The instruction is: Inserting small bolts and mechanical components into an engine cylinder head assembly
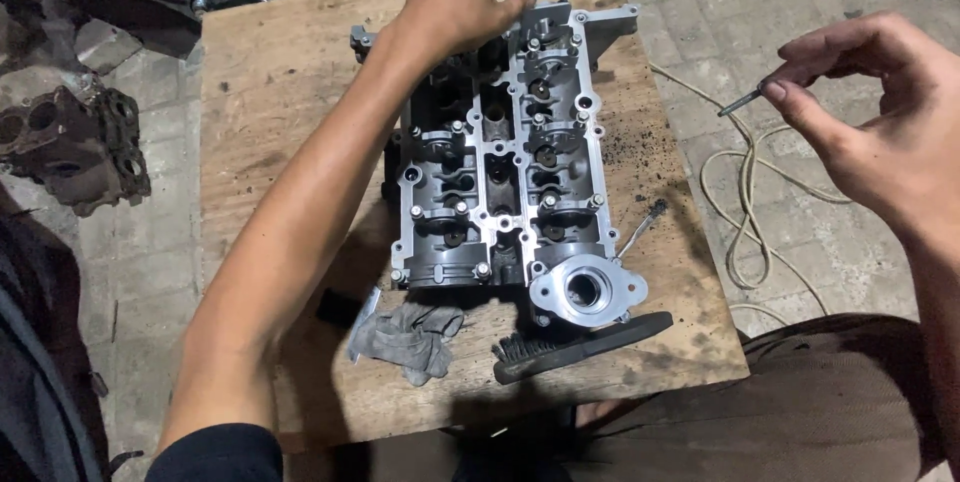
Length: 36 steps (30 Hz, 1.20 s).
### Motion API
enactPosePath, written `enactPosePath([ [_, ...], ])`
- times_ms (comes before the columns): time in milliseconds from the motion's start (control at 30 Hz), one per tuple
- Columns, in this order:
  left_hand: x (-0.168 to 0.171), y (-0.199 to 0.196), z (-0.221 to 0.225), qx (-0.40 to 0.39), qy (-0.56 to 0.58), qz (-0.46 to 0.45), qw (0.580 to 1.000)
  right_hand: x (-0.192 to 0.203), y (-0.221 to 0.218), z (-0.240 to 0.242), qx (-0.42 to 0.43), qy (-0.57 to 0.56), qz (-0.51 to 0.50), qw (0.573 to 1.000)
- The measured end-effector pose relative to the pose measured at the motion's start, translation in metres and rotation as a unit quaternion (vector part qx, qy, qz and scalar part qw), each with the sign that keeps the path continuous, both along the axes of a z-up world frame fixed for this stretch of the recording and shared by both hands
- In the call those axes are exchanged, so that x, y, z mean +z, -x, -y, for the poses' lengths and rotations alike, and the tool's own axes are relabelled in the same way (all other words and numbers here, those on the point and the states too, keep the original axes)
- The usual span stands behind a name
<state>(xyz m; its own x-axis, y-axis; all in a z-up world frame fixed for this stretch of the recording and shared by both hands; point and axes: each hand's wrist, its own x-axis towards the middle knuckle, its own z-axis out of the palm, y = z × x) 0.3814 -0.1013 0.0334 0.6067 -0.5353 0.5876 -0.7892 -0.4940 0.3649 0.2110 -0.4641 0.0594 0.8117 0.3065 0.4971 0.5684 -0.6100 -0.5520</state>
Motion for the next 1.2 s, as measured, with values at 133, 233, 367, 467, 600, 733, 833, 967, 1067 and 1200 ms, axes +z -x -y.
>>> enactPosePath([
  [133,0.0,0.001,-0.002,-0.005,0.001,-0.006,1.0,0.0,0.0,0.0,-0.004,0.007,0.0,1.0],
  [233,0.003,0.002,-0.002,-0.004,-0.013,-0.006,1.0,-0.001,-0.001,0.002,-0.001,0.007,0.002,1.0],
  [367,0.007,0.003,-0.003,0.055,-0.072,-0.081,0.993,-0.008,-0.006,0.009,0.018,0.0,-0.001,1.0],
  [467,0.002,0.002,-0.006,0.043,-0.08,-0.069,0.993,-0.009,-0.006,0.01,0.013,0.011,0.004,1.0],
  [600,-0.004,0.002,-0.003,0.035,-0.07,-0.053,0.995,-0.009,-0.005,0.01,0.004,0.01,-0.002,1.0],
  [733,-0.01,0.0,0.0,0.055,-0.074,-0.038,0.995,-0.01,-0.004,0.01,0.011,-0.004,-0.01,1.0],
  [833,-0.011,0.0,0.0,0.059,-0.073,-0.047,0.994,-0.01,-0.003,0.01,0.009,-0.008,-0.016,1.0],
  [967,-0.009,0.001,0.0,0.071,-0.092,-0.051,0.992,-0.01,-0.004,0.011,0.011,0.0,-0.01,1.0],
  [1067,-0.008,0.0,-0.001,0.069,-0.095,-0.066,0.991,-0.009,-0.003,0.01,0.017,0.007,-0.006,1.0],
  [1200,-0.009,-0.008,0.001,0.119,-0.134,-0.1,0.979,-0.01,-0.004,0.012,0.016,0.003,-0.005,1.0],
])
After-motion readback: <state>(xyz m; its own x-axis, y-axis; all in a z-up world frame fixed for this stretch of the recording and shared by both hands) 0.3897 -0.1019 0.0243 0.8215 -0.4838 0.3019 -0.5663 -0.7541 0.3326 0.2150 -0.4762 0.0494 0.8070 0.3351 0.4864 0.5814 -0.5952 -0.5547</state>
